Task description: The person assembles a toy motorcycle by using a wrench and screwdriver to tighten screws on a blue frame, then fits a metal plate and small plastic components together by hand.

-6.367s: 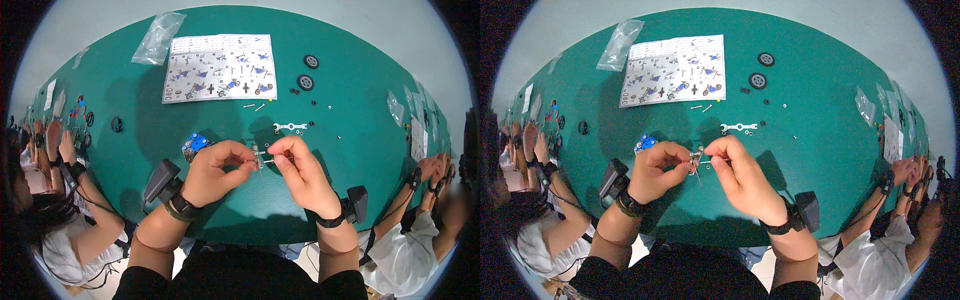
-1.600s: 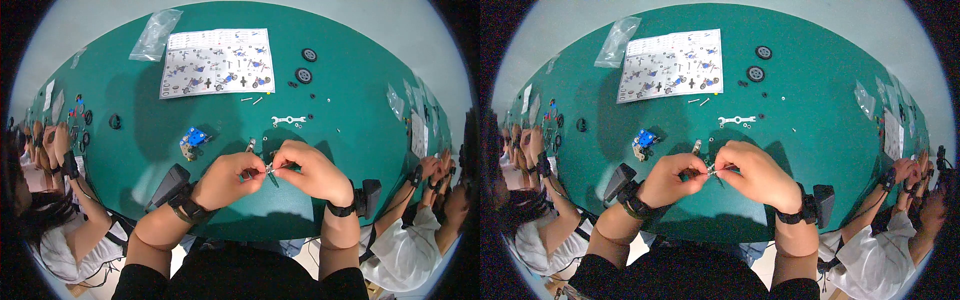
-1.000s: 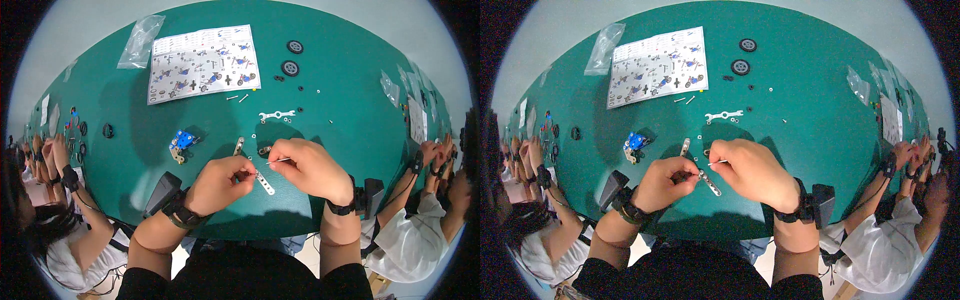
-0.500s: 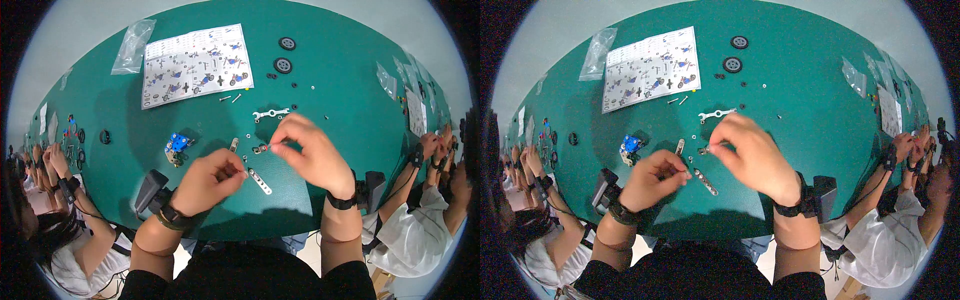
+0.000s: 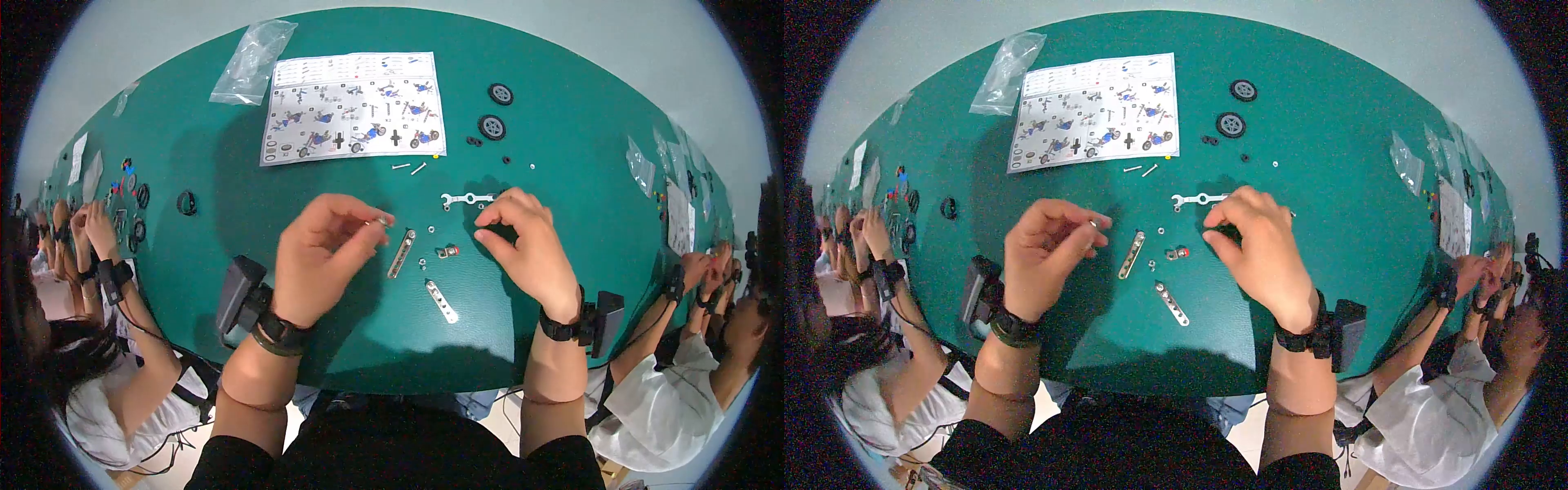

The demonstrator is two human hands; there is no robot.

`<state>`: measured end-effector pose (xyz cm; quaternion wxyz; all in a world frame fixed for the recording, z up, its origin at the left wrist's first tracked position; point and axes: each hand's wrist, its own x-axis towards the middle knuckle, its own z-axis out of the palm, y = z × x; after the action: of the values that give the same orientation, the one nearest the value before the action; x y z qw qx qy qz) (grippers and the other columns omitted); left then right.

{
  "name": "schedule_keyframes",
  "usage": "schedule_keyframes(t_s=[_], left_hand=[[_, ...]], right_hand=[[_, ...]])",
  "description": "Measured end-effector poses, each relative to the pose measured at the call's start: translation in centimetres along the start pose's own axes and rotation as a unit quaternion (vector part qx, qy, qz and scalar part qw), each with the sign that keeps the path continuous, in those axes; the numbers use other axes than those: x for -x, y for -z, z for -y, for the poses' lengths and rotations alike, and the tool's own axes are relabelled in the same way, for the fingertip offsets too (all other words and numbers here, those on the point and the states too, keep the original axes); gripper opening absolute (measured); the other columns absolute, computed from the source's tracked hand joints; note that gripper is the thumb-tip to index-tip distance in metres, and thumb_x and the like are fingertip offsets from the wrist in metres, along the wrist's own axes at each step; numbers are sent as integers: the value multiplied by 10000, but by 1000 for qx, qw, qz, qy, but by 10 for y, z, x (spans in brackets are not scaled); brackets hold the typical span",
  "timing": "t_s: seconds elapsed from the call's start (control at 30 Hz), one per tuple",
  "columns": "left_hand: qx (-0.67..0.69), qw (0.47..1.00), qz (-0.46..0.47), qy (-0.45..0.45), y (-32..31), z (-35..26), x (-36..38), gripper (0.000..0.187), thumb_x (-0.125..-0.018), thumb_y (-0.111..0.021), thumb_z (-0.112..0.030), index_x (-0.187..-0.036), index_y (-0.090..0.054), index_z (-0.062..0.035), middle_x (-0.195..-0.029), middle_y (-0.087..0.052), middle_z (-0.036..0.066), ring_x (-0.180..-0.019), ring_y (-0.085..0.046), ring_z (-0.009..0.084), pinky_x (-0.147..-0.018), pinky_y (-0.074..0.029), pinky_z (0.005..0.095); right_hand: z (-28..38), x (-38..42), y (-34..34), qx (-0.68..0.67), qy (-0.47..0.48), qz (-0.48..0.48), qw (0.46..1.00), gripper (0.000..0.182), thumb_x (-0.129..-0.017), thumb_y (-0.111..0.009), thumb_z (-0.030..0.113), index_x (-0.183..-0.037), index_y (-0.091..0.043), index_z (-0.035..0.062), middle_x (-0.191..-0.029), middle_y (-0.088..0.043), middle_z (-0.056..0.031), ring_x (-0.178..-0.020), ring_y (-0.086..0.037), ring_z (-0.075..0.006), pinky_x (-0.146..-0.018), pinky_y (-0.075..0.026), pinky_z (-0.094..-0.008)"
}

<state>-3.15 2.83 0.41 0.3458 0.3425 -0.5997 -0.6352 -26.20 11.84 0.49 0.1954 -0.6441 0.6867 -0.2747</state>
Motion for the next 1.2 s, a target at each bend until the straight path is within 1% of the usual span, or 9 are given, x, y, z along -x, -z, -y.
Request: schedule_keyframes(t_s=[0.13,0.27,0.5,0.6,0.7,0.8,0.93,1.03,1.2], left_hand=[[-20,999,42,10,-5,8,5,147,-816,-620,-41,-946,-554,-18,-907,-648,63,-783,-613,96,-673,-488,216],[-51,995,68,-50,-8,13,8,183,-794,-641,-29,-962,-570,-20,-913,-649,69,-780,-627,115,-681,-504,233],[-159,976,97,-115,-10,3,8,193,-776,-656,-36,-958,-594,-24,-905,-642,96,-776,-640,157,-679,-515,257],[-175,971,105,-122,-12,5,8,196,-772,-662,-53,-959,-605,-35,-897,-642,103,-760,-640,169,-660,-510,263],[-221,960,117,-124,-11,5,8,200,-775,-663,-76,-967,-611,-50,-899,-642,101,-745,-637,179,-643,-504,268],[-245,952,121,-136,-12,7,7,201,-780,-659,-90,-974,-613,-65,-903,-642,102,-738,-634,194,-633,-498,273],[-210,965,114,-109,-15,7,9,206,-779,-657,-89,-979,-614,-68,-897,-641,108,-733,-631,224,-623,-495,283],[-212,963,107,-131,-14,8,7,214,-769,-667,-82,-975,-611,-63,-880,-644,103,-726,-629,238,-617,-493,288],[-231,943,81,-227,-14,10,6,237,-733,-688,-57,-958,-616,-79,-868,-651,79,-695,-625,221,-593,-486,287]], right_hand=[[8,-1,-7,-93,68,58,992,209,-670,-691,84,-848,-583,71,-838,-521,-90,-834,-502,-285,-740,-390,-371],[8,-2,-17,-36,86,78,993,239,-657,-699,74,-858,-570,61,-857,-516,-91,-856,-499,-292,-745,-396,-382],[5,-4,-21,-50,96,58,992,173,-671,-665,42,-805,-555,40,-810,-524,-100,-827,-500,-317,-733,-405,-395],[6,-6,-17,-74,105,41,991,154,-710,-660,47,-832,-567,40,-817,-556,-84,-802,-544,-265,-716,-431,-349],[15,-3,-11,-265,-33,67,961,123,-764,-648,50,-864,-578,38,-847,-587,-54,-784,-574,-165,-690,-445,-275],[16,0,-15,-348,-12,33,937,108,-811,-625,55,-908,-580,37,-870,-591,-23,-788,-560,-89,-684,-444,-223],[21,0,-21,-389,-38,18,920,93,-839,-586,38,-928,-560,43,-817,-555,8,-713,-516,-58,-642,-433,-212],[25,0,-24,-434,-85,38,896,73,-863,-550,46,-936,-549,51,-781,-526,22,-651,-478,-40,-586,-411,-195],[33,5,-26,-440,-127,105,883,63,-896,-500,79,-933,-546,57,-753,-512,30,-605,-456,-32,-531,-389,-186]])
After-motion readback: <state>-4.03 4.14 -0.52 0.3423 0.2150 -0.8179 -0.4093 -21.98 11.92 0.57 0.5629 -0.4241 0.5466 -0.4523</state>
